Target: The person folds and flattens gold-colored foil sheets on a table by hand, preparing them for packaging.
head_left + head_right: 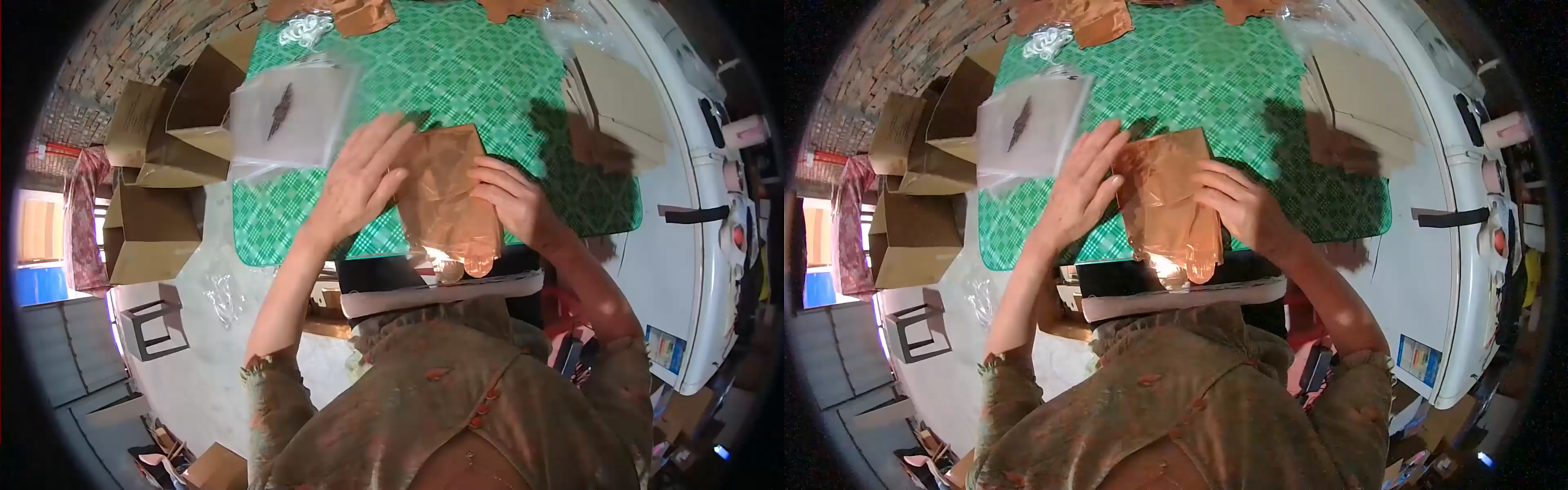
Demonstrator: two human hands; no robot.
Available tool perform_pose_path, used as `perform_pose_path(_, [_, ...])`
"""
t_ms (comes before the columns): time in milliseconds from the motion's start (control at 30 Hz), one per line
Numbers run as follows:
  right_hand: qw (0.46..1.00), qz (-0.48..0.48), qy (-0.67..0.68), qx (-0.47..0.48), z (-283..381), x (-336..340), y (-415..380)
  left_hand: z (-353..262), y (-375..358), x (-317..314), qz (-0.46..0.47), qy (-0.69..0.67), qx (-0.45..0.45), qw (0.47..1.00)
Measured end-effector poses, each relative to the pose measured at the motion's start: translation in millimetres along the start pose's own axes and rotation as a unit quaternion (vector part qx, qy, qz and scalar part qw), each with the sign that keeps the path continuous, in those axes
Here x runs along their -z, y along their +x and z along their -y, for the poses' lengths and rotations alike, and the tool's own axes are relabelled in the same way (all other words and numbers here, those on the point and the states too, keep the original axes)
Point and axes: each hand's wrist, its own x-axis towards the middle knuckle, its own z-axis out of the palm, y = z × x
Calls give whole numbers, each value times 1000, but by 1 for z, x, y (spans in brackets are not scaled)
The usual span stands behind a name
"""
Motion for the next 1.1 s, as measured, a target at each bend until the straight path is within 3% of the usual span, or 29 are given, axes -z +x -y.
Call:
perform_pose_path(300, [999, 20, 7, -27, -4, -1, -6, 11, 43, -49, 41, 63, -119, 990])
perform_pose_path(567, [996, 82, -8, -43, -10, 10, -11, 13, 41, -55, 103, 87, -87, 987])
perform_pose_path(633, [997, 60, -21, -50, -12, 11, 1, 12, 42, -55, 112, 93, -85, 986])
perform_pose_path(767, [990, 64, -94, -83, -7, -8, 25, 12, 42, -54, 107, 88, -85, 987])
perform_pose_path(800, [983, 106, -121, -91, -10, -15, 22, 13, 42, -55, 104, 89, -90, 987])
perform_pose_path(1100, [972, 165, -120, -112, 3, -4, -5, 14, 41, -57, 99, 101, -98, 985])
